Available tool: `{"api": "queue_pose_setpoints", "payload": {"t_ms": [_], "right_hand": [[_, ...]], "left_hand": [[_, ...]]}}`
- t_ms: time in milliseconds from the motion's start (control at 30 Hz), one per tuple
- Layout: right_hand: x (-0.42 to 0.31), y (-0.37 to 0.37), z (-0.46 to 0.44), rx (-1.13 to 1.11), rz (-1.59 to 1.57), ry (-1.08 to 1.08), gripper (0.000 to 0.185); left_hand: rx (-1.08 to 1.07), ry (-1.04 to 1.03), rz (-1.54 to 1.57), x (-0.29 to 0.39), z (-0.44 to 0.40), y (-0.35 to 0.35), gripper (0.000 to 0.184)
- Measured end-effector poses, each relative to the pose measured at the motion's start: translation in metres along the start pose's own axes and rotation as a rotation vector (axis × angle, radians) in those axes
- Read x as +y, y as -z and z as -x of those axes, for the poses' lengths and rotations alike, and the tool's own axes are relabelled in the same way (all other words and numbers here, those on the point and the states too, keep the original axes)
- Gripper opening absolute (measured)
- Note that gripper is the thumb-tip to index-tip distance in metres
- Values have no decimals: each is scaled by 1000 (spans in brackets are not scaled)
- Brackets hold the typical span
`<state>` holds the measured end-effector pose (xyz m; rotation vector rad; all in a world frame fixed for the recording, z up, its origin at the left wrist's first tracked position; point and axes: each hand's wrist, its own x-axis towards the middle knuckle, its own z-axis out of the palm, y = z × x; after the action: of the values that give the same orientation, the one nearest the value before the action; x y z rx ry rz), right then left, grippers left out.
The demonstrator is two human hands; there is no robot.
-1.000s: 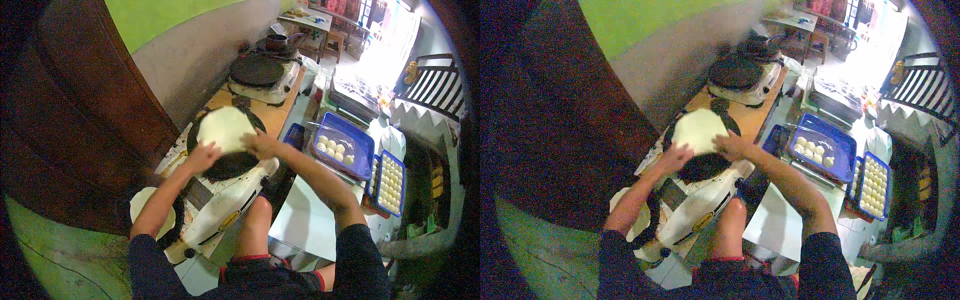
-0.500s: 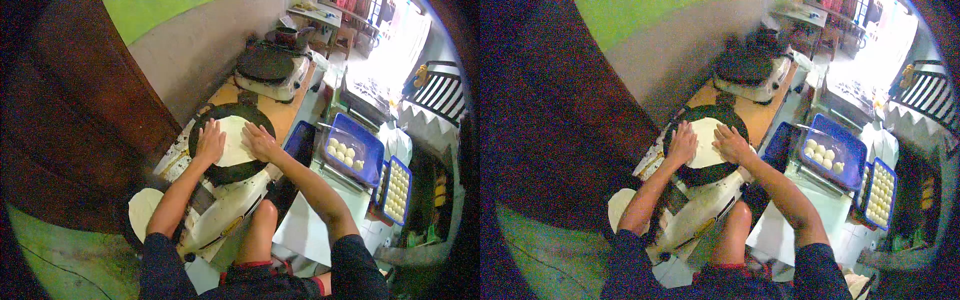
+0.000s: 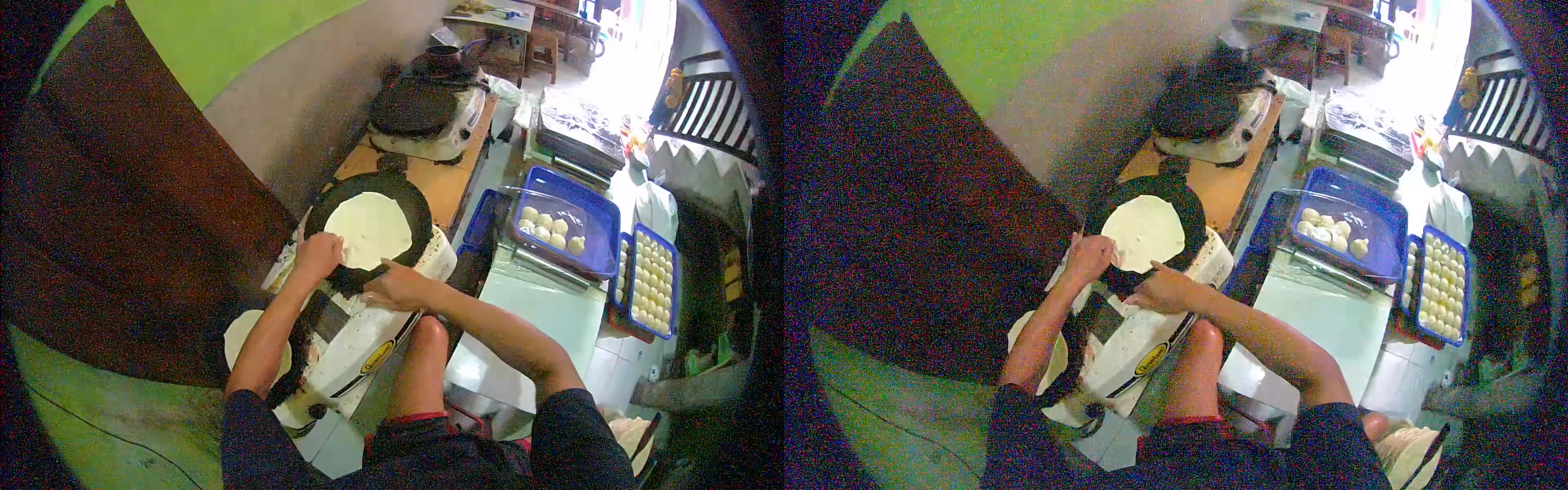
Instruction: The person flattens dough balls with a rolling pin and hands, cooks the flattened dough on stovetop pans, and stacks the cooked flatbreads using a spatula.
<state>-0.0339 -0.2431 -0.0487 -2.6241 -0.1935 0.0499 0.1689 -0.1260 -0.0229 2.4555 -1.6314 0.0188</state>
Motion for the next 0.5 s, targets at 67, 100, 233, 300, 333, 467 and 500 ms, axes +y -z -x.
{"api": "queue_pose_setpoints", "payload": {"t_ms": [67,100,233,300,333,467,500], "right_hand": [[-16,2,67,274,-160,-17,45],[-12,-4,106,376,-219,-106,43],[1,-16,263,678,-561,-645,43],[14,-23,324,797,-568,-789,44],[17,-22,357,835,-578,-827,43],[28,-5,464,952,-377,-990,39],[44,-8,485,1048,-409,-989,38]], "left_hand": [[201,27,68,16,-8,-4,34],[222,14,224,44,-16,-2,35],[172,14,920,198,-56,-118,65],[93,180,939,285,-71,-159,88],[-79,305,1133,299,-90,-195,92],[-494,554,1192,317,-90,-187,70],[-429,466,1163,307,-83,-199,63]]}}
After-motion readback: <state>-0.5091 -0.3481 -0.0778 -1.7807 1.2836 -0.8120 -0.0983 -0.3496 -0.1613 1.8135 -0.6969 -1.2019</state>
